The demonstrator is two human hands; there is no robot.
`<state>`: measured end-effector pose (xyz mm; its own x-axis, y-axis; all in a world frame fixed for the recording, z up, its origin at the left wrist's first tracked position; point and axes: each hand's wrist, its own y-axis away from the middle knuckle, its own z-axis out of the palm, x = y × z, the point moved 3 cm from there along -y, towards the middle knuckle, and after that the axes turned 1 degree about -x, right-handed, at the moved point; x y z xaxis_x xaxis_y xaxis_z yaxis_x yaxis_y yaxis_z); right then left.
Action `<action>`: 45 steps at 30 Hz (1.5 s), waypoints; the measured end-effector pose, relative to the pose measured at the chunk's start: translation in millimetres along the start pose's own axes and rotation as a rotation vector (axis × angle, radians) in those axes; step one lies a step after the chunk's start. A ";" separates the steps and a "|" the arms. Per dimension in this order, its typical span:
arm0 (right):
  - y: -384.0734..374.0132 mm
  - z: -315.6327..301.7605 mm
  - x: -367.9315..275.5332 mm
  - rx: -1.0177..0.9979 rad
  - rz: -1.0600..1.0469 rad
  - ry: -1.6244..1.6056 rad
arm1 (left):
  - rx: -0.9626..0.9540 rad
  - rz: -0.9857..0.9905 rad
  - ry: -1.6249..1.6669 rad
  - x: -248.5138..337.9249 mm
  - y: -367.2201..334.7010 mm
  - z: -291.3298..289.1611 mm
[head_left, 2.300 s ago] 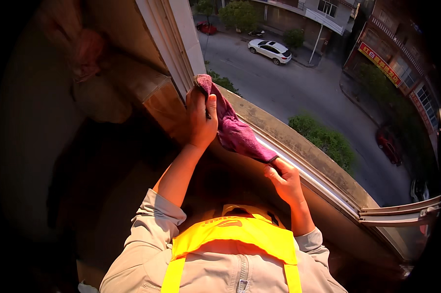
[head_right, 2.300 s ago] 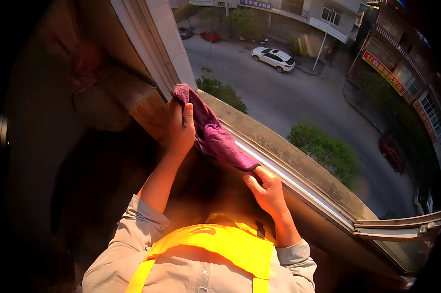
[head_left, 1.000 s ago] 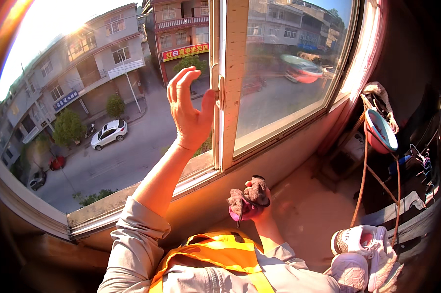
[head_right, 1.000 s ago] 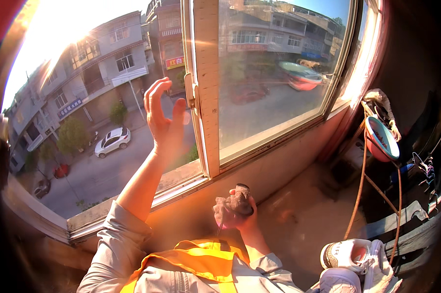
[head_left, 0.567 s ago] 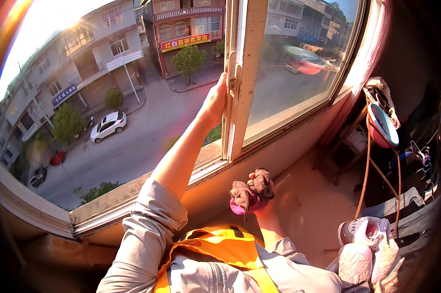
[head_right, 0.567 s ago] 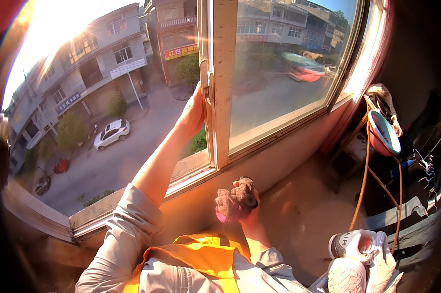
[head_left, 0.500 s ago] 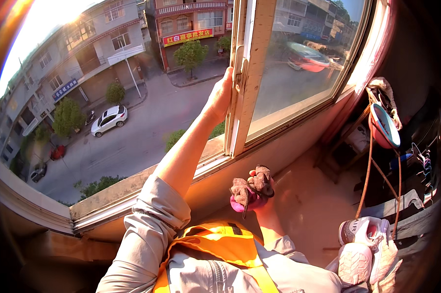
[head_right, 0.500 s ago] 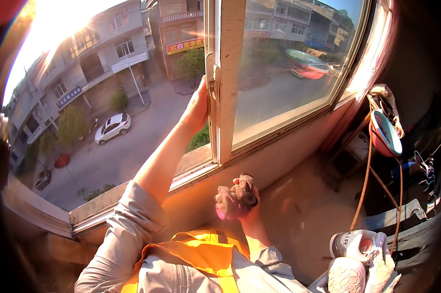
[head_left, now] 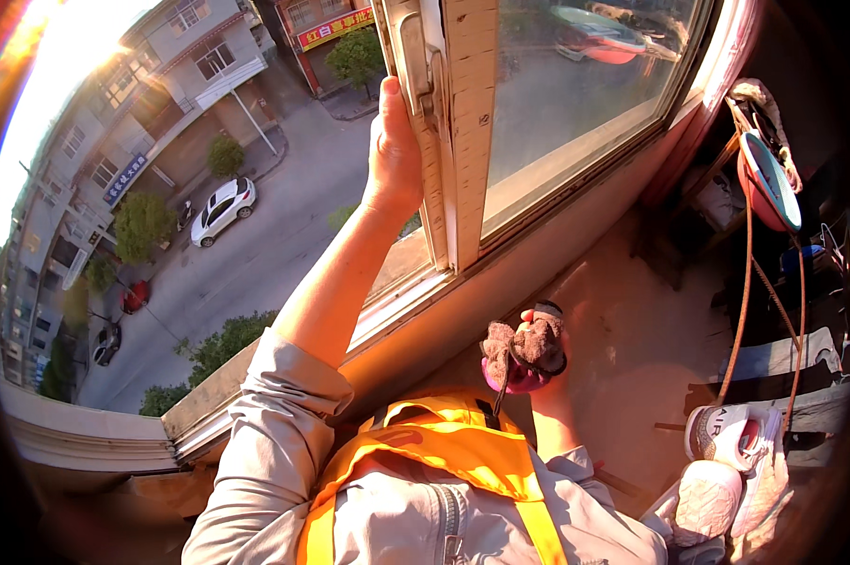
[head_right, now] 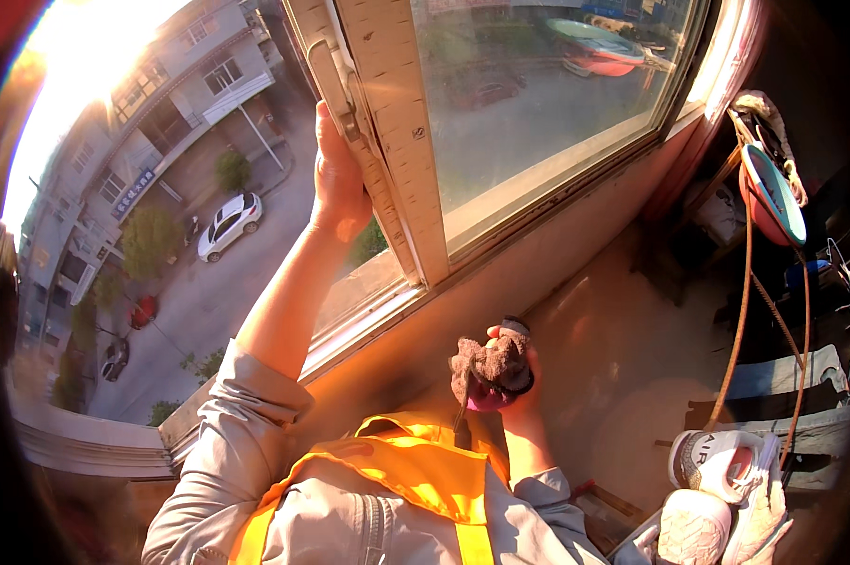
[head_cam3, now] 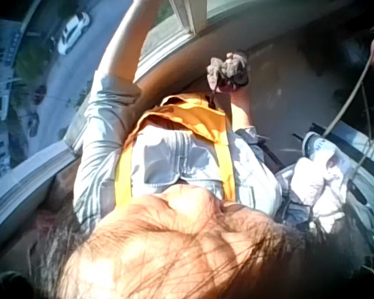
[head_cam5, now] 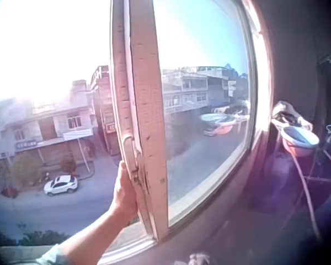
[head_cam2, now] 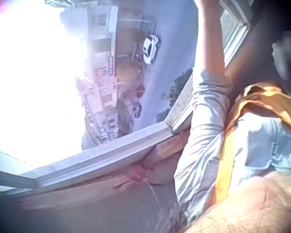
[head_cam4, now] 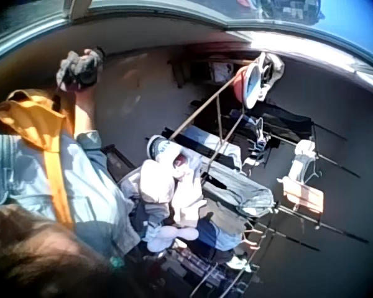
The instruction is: The person cleans the window frame and sill using a cloth and a small stick-like tool. They wipe the metal tracks and corners of the window frame, then move inside to pack the tools into a bag.
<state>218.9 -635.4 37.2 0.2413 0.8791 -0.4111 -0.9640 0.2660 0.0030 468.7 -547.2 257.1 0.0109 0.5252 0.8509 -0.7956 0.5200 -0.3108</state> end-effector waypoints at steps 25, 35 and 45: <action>-14.5 21.4 89.5 -0.028 0.192 0.062 | 0.120 0.288 -0.059 171.5 222.5 -209.4; -28.7 67.2 100.2 -0.151 0.292 0.265 | 0.104 1.188 -2.115 188.0 255.0 -140.3; -59.8 148.4 185.2 -0.473 0.448 0.669 | -0.711 0.988 -2.427 207.3 254.7 -159.6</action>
<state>337.8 -429.8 96.1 -0.1369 0.4106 -0.9015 -0.9325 -0.3606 -0.0226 365.0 -198.4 286.8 -0.5973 -0.2248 -0.7699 -0.0448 0.9678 -0.2478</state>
